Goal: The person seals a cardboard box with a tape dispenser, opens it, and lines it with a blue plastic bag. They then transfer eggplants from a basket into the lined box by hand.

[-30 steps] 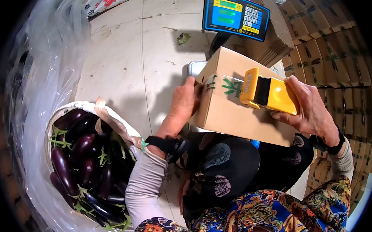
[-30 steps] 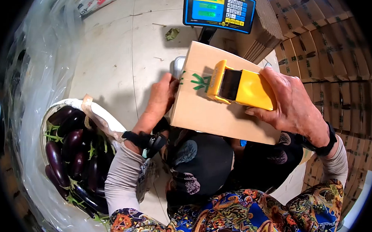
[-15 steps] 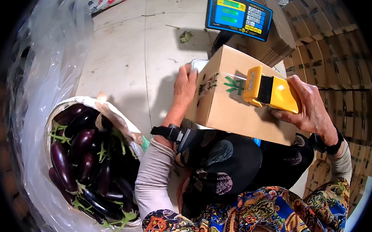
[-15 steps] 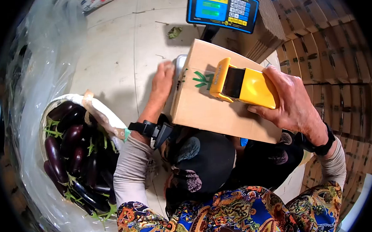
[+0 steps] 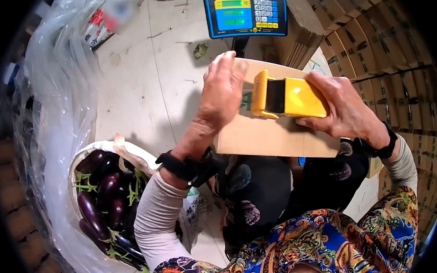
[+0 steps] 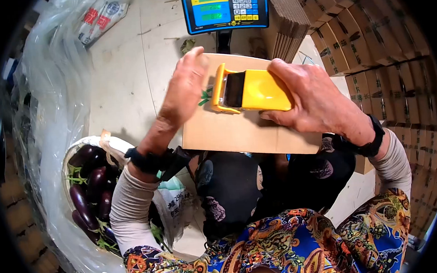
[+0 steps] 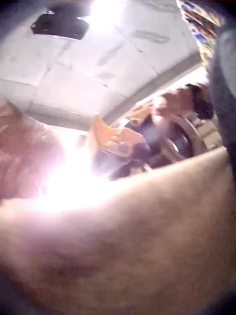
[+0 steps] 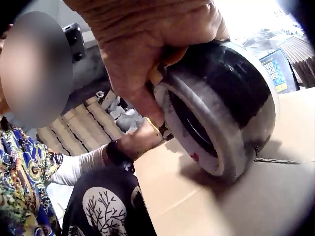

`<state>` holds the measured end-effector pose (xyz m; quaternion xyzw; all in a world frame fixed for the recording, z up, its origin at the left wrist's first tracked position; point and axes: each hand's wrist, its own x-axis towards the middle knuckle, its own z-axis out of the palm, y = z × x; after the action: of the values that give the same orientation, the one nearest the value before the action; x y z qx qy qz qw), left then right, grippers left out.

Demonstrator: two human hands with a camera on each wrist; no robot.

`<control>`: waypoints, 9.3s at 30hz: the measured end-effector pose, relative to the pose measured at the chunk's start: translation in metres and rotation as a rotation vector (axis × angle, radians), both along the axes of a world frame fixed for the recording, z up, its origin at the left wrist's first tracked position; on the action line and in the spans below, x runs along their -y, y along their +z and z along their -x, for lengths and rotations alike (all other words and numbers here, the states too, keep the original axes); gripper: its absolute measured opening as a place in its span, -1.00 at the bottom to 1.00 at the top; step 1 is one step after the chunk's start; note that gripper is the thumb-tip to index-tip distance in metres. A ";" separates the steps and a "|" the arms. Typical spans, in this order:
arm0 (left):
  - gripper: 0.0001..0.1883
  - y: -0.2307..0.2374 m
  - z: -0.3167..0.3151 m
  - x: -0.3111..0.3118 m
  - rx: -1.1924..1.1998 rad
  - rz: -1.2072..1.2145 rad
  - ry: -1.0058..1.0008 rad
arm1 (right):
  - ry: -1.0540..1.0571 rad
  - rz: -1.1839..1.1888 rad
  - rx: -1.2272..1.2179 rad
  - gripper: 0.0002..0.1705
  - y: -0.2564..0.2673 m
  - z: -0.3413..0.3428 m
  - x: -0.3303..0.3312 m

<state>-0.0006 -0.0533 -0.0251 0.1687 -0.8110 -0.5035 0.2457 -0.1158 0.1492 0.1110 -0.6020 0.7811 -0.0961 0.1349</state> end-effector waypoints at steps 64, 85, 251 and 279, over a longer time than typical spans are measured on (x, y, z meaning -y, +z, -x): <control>-0.52 0.033 -0.002 -0.018 0.419 0.491 0.018 | 0.029 -0.212 -0.582 -0.89 -0.155 0.054 -0.135; -0.35 0.028 -0.016 0.004 0.475 0.262 0.063 | -0.945 -0.120 0.131 -0.32 -0.320 0.093 -0.231; -0.49 -0.027 -0.010 0.013 1.013 0.370 -0.153 | -1.366 0.282 -0.008 -0.66 -0.342 -0.142 -0.407; -0.60 0.081 -0.024 -0.120 0.528 -0.086 -0.344 | -1.680 0.515 0.207 -0.72 -0.303 0.033 -0.436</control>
<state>0.0231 0.0664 0.0560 0.1643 -0.8412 -0.5104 -0.0695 -0.1491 0.5849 -0.1920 0.1707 0.9032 -0.3906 -0.0499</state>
